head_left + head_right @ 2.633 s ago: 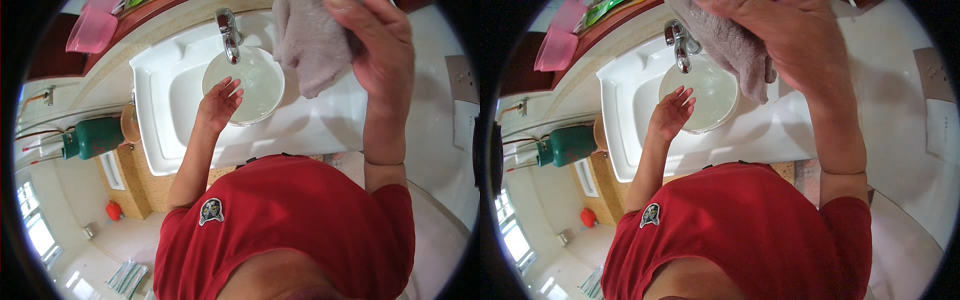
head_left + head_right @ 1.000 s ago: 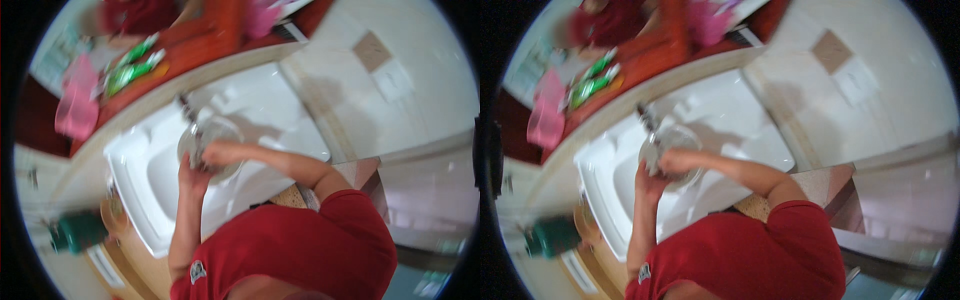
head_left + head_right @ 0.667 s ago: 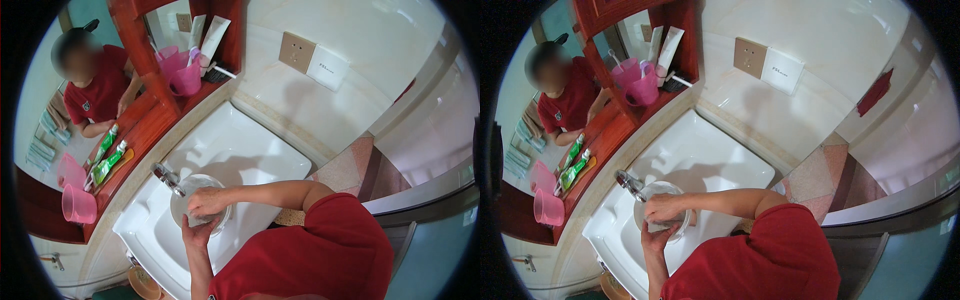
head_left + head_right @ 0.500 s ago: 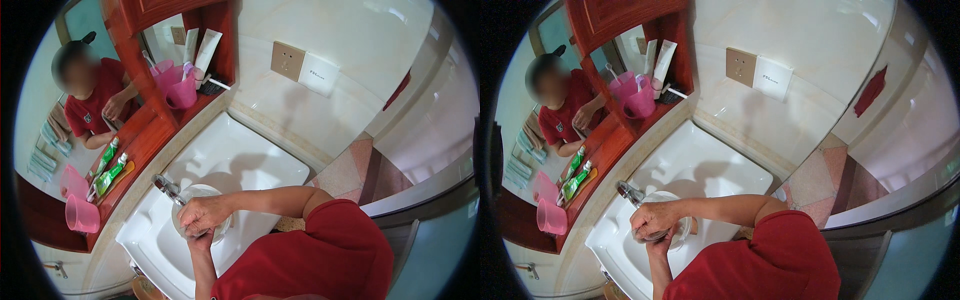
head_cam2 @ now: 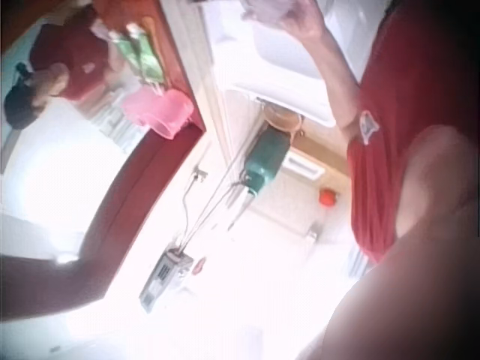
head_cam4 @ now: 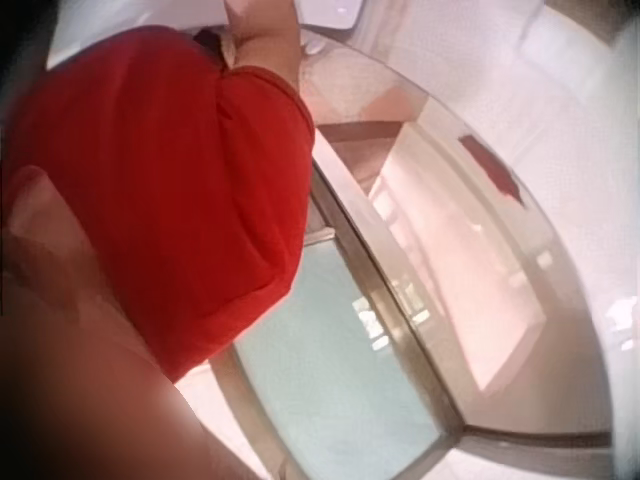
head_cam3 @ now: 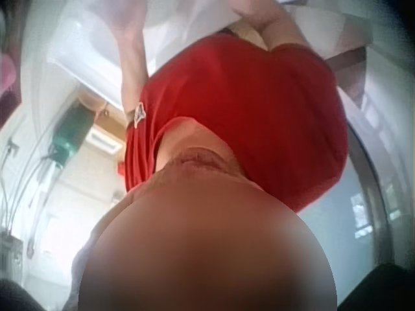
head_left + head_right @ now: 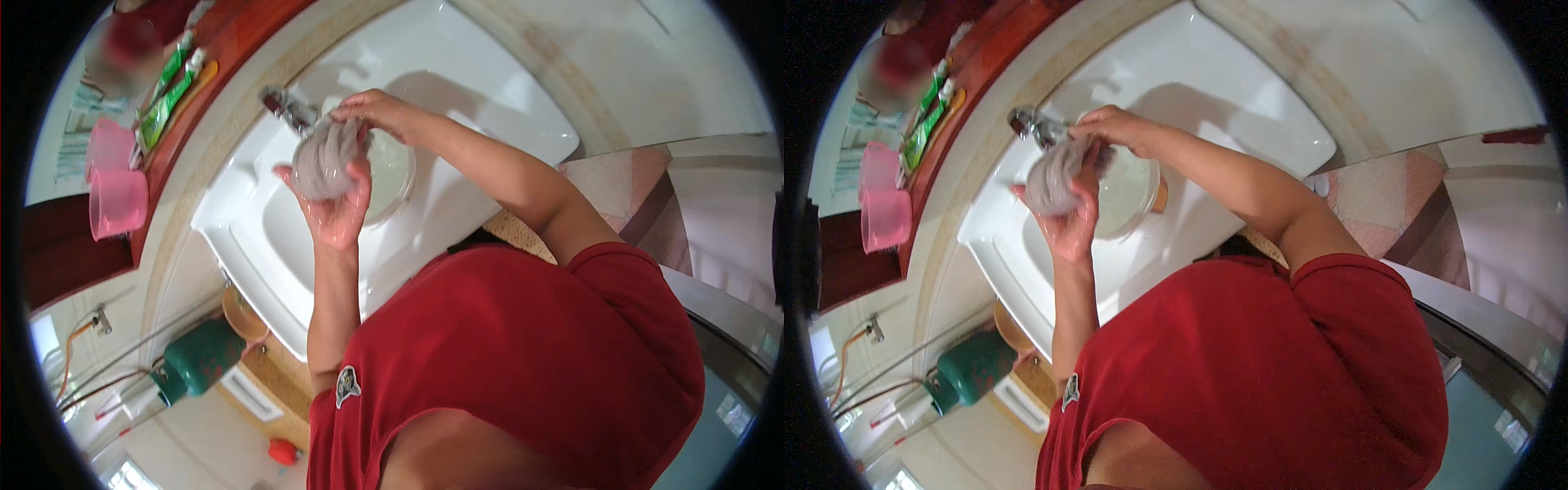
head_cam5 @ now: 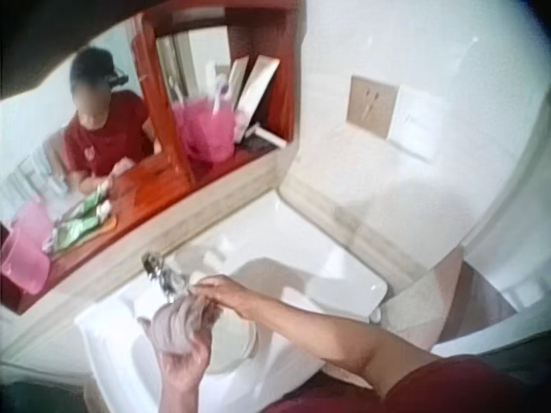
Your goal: The person carries a bucket and a cloth to the bathroom sink, washes and wrings the cloth under running water, fills the bucket with water from the faucet, and carries the bucket and cloth away.
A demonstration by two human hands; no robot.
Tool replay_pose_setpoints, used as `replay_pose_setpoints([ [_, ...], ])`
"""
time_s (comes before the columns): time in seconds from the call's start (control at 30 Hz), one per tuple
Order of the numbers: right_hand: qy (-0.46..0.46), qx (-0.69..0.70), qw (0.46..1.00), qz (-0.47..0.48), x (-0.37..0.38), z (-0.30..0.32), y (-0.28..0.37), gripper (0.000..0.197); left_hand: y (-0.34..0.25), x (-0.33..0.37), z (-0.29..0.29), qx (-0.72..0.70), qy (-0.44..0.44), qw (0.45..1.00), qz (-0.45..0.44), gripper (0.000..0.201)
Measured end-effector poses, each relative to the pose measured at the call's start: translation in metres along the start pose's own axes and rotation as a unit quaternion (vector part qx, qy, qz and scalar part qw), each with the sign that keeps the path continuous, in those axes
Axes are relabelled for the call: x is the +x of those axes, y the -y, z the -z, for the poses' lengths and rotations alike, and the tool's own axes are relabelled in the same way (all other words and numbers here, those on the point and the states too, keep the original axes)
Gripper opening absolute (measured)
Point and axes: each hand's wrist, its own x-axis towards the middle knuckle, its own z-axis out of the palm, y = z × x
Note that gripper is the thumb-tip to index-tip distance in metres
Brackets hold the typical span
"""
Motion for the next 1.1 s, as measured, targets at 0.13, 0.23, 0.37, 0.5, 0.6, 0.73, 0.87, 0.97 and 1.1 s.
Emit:
replay_pose_setpoints([
  [0.13, 0.005, 0.298, 0.953, 0.05, -0.009, -0.007, -0.021, 0.039, 0.021, 0.025, -0.019, 0.044, -0.008, 0.996, -0.078, 0.071],
  [0.23, 0.036, 0.296, 0.936, 0.185, -0.017, -0.025, -0.012, 0.048, 0.042, 0.046, -0.031, -0.019, 0.04, 0.998, -0.038, 0.069],
  [0.37, 0.119, 0.474, 0.864, 0.121, -0.013, -0.006, -0.016, 0.053, 0.055, 0.069, -0.019, -0.047, 0.044, 0.998, 0.024, 0.055],
  [0.5, -0.026, 0.377, 0.923, 0.069, -0.013, -0.001, -0.002, 0.057, 0.043, 0.063, 0.011, -0.082, 0.186, 0.979, -0.019, 0.049],
  [0.6, -0.001, 0.264, 0.958, 0.111, -0.014, 0.03, 0.0, 0.052, 0.049, 0.073, 0.027, -0.008, 0.081, 0.995, -0.051, 0.044],
  [0.73, -0.108, 0.048, 0.991, -0.056, -0.013, 0.055, 0.032, 0.036, 0.062, 0.092, 0.05, 0.042, -0.083, 0.995, -0.02, 0.031],
  [0.87, -0.052, -0.255, 0.948, -0.183, -0.006, 0.074, 0.026, 0.029, 0.06, 0.117, 0.088, 0.098, -0.151, 0.983, -0.012, 0.025],
  [0.97, 0.084, -0.476, 0.867, -0.12, 0.002, 0.095, 0.003, 0.03, 0.074, 0.123, 0.1, 0.315, -0.265, 0.91, -0.051, 0.023],
  [1.1, 0.114, -0.699, 0.695, -0.123, 0.003, 0.072, -0.012, 0.034, 0.065, 0.149, 0.173, 0.511, -0.365, 0.759, -0.173, 0.023],
])
